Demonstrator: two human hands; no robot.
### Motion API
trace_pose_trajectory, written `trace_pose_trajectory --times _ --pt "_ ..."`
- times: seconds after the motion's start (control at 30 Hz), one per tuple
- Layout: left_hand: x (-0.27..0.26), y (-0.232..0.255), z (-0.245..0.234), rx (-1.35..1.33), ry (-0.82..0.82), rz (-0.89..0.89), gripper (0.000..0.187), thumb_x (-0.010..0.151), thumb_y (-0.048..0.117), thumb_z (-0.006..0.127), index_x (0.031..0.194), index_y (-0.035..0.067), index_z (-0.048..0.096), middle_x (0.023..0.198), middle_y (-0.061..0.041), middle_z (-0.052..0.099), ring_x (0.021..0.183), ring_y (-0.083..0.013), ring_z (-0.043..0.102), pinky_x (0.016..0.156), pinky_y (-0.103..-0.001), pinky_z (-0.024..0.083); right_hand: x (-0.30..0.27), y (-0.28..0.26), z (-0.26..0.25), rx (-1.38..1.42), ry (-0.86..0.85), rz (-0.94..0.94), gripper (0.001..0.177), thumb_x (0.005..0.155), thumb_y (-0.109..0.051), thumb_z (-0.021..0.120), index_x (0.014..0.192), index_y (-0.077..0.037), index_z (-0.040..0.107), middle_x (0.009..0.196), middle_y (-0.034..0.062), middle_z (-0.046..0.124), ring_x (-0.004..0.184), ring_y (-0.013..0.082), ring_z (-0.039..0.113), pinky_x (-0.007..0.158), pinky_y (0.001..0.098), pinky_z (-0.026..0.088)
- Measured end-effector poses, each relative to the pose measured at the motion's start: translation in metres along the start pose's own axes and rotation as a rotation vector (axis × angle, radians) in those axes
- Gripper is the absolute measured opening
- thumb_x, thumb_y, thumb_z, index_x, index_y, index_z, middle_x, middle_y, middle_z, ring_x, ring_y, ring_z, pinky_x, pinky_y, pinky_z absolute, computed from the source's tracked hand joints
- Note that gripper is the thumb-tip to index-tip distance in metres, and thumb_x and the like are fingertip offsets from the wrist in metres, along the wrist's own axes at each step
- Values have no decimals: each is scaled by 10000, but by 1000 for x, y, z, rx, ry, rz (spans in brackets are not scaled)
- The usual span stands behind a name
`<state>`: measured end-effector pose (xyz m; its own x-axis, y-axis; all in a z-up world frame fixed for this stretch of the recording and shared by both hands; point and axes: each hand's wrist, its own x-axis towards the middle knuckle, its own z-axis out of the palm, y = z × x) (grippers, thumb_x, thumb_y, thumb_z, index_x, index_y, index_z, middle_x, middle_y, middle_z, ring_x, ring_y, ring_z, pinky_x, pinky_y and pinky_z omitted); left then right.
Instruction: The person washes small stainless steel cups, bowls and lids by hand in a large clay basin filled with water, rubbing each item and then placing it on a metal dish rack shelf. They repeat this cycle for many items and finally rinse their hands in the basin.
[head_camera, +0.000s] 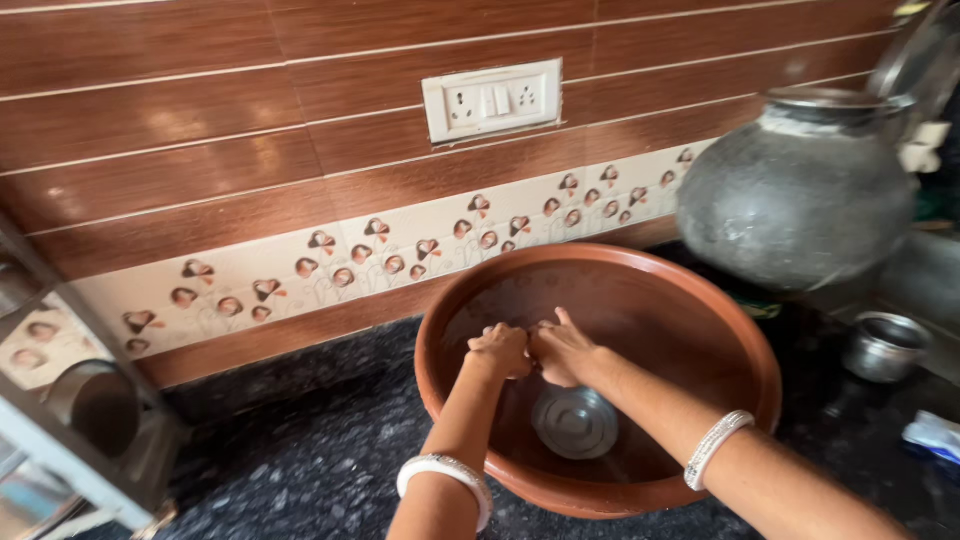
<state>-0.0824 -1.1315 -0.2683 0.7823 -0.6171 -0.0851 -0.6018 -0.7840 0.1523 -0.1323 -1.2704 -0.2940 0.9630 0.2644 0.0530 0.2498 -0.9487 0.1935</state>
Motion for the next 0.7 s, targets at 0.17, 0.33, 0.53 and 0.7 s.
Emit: trace_pose_trajectory --times 0.17,0.33,0.53,0.7 --pt "2 9 13 -18 -31 -98 384 877 223 716 1252 139 728 1354 -141 660 1322 -336 589 1049 -532 520 7 13 15 26 -8 -89 238 884 -153 613 1077 -113 746 1290 129 616 1301 336 510 1168 662 253" --pt "-4 16 15 -33 -14 -183 349 926 247 700 1254 129 717 1388 -156 617 1361 -349 535 1097 -574 452 16 19 18 60 -3 -159 231 950 -173 594 1114 -125 748 1332 137 593 1319 328 505 1180 639 250" --pt "4 19 37 -19 28 -252 410 942 231 673 1331 102 648 1475 -179 524 1401 -374 476 1122 -610 401 27 31 35 36 -11 -206 286 904 -116 620 1174 -100 713 1378 152 567 1332 325 513 1196 610 273" --pt "12 16 61 16 118 -289 477 938 157 627 1403 83 555 1464 -181 510 1358 -365 510 1085 -622 422 35 36 47 73 76 -241 333 901 -79 597 1223 -29 663 1301 165 610 1272 339 562 1185 618 302"
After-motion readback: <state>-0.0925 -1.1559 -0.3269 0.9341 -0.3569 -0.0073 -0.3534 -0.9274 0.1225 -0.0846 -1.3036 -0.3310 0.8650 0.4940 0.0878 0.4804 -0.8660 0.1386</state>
